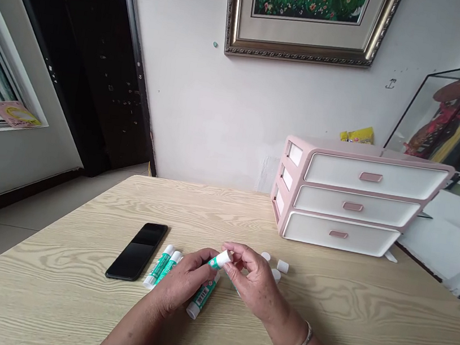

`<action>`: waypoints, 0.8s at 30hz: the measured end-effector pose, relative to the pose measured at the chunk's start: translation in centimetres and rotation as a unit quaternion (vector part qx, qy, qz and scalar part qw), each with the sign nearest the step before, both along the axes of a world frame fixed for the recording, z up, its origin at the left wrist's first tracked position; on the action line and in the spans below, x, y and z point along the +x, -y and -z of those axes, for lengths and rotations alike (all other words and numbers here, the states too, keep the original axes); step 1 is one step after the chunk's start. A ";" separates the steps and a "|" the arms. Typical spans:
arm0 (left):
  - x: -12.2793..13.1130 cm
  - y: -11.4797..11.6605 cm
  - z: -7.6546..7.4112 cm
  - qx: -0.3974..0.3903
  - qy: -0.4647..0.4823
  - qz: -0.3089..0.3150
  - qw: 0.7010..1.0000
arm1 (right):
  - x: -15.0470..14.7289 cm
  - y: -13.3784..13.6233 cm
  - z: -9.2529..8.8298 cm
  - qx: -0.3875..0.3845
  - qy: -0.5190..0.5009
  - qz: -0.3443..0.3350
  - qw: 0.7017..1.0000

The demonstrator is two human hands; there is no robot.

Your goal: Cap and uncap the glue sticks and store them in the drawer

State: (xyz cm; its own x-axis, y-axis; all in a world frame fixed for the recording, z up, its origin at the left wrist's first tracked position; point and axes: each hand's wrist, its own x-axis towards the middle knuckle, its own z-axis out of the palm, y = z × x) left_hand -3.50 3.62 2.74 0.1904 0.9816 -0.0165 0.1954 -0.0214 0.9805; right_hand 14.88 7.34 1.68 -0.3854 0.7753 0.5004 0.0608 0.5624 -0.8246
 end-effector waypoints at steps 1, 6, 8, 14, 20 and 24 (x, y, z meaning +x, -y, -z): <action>0.1 0.0 0.0 0.008 -0.008 -0.006 1.000 | 0.0 0.2 0.1 0.008 0.000 -0.003 1.000; 0.3 0.1 0.1 0.050 0.001 -0.031 0.998 | 0.2 0.9 0.2 0.019 -0.028 -0.016 0.999; 0.1 0.0 0.2 0.049 0.019 -0.044 0.998 | 0.4 0.9 0.2 0.017 -0.042 -0.003 0.999; -0.7 -0.4 0.8 0.051 0.065 -0.118 0.990 | 0.9 0.1 0.0 -0.011 -0.071 0.037 0.997; -1.4 -0.6 1.4 0.068 0.094 -0.161 0.980 | 0.7 0.5 -0.2 -0.037 -0.031 0.032 0.998; -1.6 -0.5 1.3 0.074 0.094 -0.178 0.977 | 0.7 0.6 -0.4 -0.029 -0.007 0.041 0.999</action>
State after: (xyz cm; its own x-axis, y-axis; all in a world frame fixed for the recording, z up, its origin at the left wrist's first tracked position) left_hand -5.15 4.07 1.49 -0.1772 0.9752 0.1330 0.0336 -0.1290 0.9911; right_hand 15.59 6.78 2.04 -0.3122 0.8317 0.4592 0.0940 0.5080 -0.8562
